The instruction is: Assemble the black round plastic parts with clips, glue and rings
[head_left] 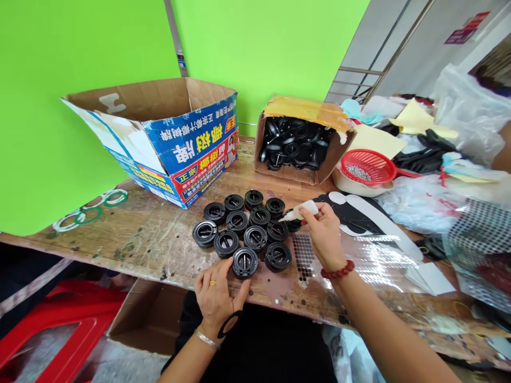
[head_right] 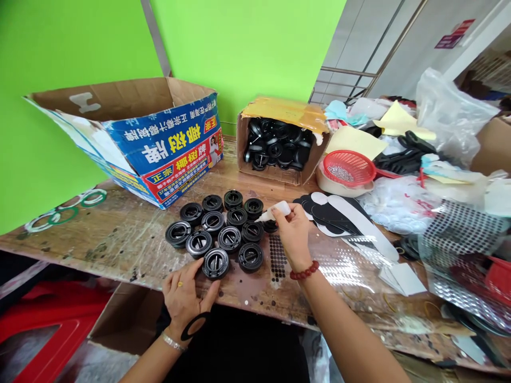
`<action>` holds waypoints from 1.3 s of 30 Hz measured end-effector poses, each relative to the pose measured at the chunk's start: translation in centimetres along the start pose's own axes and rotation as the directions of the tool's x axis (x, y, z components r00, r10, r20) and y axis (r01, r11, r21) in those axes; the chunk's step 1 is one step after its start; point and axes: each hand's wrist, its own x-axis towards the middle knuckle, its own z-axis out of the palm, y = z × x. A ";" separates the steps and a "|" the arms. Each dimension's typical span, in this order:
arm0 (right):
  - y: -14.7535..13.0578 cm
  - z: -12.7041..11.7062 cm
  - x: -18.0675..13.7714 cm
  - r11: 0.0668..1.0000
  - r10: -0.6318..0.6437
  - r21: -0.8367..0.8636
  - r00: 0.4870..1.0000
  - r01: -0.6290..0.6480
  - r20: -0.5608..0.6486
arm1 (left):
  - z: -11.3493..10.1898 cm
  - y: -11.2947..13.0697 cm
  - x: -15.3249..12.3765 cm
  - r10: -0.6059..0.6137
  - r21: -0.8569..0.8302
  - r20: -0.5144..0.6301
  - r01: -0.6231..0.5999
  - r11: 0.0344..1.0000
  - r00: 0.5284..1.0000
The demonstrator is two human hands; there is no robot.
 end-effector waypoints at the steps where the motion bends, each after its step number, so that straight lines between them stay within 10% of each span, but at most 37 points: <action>1: 0.1 0.2 0.1 1.000 0.001 -0.009 1.000 -0.001 0.007 | 0.0 0.0 0.0 0.002 -0.001 -0.001 -0.002 1.000 1.000; 26: -3.0 -2.0 -2.5 0.926 -0.102 -0.344 0.980 0.157 0.172 | 0.0 0.0 -0.2 -0.014 -0.009 0.011 0.014 1.000 1.000; 39: -2.6 1.8 -3.1 0.973 -0.053 -0.208 0.973 0.101 0.225 | -0.2 0.0 0.1 0.013 -0.007 0.001 -0.013 1.000 1.000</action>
